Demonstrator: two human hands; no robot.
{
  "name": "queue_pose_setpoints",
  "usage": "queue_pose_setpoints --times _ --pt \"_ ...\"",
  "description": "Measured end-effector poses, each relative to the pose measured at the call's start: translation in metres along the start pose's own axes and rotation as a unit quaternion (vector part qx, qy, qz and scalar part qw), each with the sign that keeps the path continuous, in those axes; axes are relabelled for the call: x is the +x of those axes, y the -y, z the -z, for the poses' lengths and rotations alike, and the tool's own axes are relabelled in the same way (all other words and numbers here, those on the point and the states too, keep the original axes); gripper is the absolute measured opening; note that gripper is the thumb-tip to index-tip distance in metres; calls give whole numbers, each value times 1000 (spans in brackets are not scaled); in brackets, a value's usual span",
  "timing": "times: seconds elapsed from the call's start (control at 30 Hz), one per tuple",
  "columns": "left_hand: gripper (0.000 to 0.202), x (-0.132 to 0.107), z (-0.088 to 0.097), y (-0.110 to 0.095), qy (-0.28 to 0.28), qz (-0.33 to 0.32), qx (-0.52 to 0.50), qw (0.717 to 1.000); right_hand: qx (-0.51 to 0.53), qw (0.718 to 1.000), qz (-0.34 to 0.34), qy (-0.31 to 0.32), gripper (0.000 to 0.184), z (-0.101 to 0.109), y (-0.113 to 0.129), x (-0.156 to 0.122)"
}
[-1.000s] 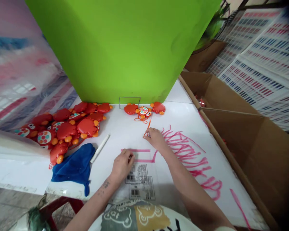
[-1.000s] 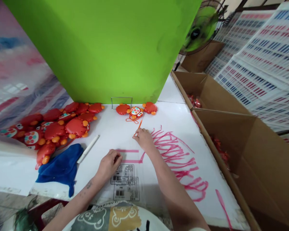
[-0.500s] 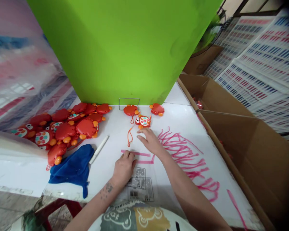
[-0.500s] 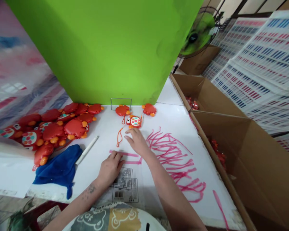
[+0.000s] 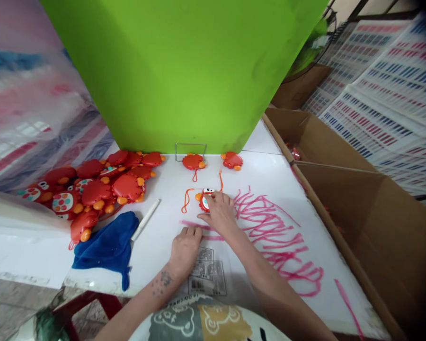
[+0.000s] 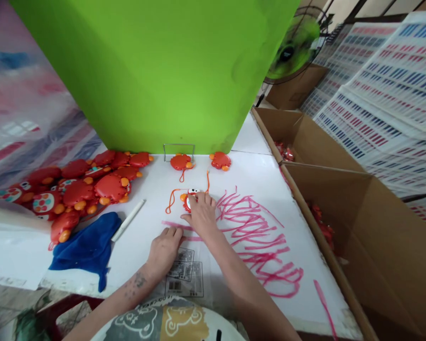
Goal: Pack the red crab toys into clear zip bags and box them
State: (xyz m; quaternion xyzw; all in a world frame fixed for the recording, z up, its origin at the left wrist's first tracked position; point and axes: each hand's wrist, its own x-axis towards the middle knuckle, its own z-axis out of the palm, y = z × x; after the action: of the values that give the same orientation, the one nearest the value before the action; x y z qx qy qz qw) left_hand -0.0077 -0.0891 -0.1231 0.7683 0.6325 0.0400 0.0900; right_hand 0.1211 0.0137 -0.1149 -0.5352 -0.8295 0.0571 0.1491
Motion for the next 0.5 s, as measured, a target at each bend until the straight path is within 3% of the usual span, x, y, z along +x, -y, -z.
queue_pose_setpoints --times 0.1,0.3,0.4,0.5 --pt "15 1 3 -2 -16 -11 31 999 29 999 -15 -19 56 -3 -8 -7" --pt "20 3 -3 -2 -66 -84 15 994 129 991 28 -6 58 -2 -33 -13" --pt "23 1 -10 2 -81 -103 -19 991 249 968 30 -10 53 11 -43 -17" --pt "20 0 -16 4 -95 -63 -81 990 373 927 6 34 43 35 -53 -25"
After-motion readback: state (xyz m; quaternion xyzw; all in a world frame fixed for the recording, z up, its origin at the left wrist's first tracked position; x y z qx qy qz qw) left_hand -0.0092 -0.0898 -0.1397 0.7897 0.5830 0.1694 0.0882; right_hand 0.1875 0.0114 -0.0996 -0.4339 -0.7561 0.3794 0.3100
